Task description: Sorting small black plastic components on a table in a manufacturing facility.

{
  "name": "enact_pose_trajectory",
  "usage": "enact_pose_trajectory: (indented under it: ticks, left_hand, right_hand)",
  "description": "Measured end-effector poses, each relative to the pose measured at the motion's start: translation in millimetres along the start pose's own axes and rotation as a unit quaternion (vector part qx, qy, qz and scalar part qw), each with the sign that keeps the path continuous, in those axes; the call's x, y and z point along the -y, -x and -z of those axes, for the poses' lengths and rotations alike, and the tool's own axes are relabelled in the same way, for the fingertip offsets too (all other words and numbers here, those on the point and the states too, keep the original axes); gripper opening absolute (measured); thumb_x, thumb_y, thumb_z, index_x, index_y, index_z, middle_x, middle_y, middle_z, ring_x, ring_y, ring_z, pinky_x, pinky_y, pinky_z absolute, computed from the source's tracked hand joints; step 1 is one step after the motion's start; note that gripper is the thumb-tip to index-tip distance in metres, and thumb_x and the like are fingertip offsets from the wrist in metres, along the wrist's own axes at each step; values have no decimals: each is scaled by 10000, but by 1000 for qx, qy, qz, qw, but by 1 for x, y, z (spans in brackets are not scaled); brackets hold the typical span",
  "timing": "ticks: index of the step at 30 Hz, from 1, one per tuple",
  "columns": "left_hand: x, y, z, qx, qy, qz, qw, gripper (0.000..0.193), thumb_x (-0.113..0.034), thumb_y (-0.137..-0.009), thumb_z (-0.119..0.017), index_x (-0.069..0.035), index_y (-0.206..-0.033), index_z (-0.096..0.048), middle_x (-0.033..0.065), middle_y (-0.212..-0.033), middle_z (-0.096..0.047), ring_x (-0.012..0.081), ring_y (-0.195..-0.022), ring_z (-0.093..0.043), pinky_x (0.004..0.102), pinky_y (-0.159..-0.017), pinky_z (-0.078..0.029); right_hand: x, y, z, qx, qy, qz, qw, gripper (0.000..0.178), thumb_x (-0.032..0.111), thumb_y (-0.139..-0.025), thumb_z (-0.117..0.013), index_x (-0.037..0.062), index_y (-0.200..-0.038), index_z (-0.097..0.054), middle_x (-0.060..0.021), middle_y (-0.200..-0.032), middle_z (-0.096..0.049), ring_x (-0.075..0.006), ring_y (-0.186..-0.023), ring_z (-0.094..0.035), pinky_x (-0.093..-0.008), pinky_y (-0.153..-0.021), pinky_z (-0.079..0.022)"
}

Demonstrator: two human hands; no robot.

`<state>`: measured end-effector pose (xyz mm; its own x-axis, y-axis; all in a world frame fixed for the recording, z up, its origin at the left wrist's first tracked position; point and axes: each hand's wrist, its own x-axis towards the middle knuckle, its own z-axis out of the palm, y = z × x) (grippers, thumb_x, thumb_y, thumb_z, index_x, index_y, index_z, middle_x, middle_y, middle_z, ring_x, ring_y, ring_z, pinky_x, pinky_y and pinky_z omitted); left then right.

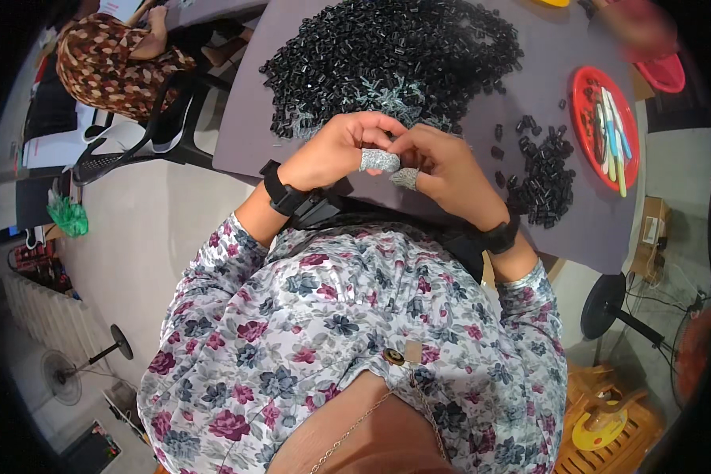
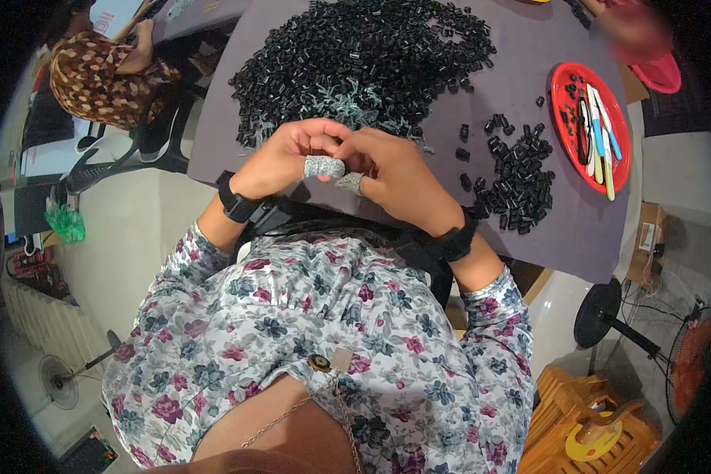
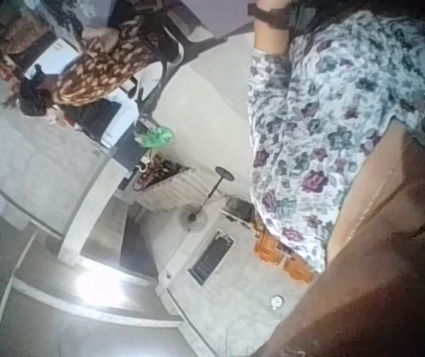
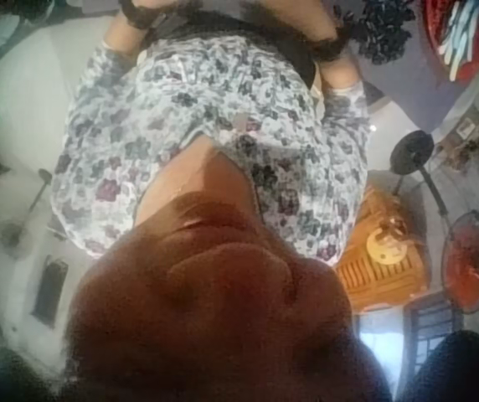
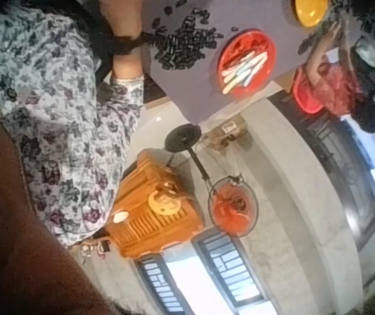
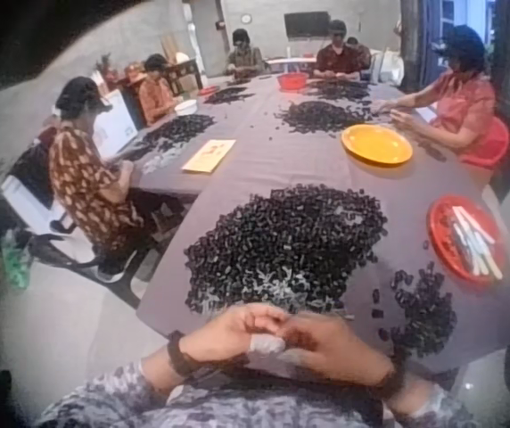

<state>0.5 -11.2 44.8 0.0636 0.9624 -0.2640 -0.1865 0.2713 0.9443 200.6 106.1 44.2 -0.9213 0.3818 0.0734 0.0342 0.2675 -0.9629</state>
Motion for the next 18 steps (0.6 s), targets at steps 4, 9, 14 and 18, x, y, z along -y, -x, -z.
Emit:
enact_pose_trajectory:
  ticks: [4,9,14,18]
  left_hand:
    - [0,-2,-2,-10,-5,-8,1000,457,49,-917,-684,-16,-1362,-602,-7,-991,-733,47,-860,-654,227,-786,-524]
    - [1,2,-1,-5,-37,16,999,497,104,-886,-645,-7,-1369,-601,-22,-988,-720,46,-879,-647,217,-817,-515]
    - [-4,10,-2,61,-55,47,996,701,203,-795,-533,14,-1470,-521,21,-990,-756,72,-942,-667,244,-879,-510]
    - [-6,6,-6,79,-94,37,992,766,226,-729,-509,19,-1466,-527,28,-918,-759,87,-868,-657,235,-761,-511]
  right_hand:
    - [3,1,-4,-46,73,43,995,284,-7,-773,-729,52,-1044,-665,-71,-909,-620,-244,-811,-674,-347,-705,-539]
    - [0,4,-13,-61,319,121,938,317,93,-726,-787,57,-1004,-641,-97,-930,-661,-314,-847,-696,-411,-698,-556]
    - [-2,12,-15,18,367,173,914,474,184,-689,-824,58,-1101,-629,-100,-847,-653,-294,-771,-697,-411,-637,-550]
    - [0,12,-18,43,354,170,919,449,206,-677,-837,44,-1058,-662,-81,-795,-659,-280,-732,-699,-396,-616,-544]
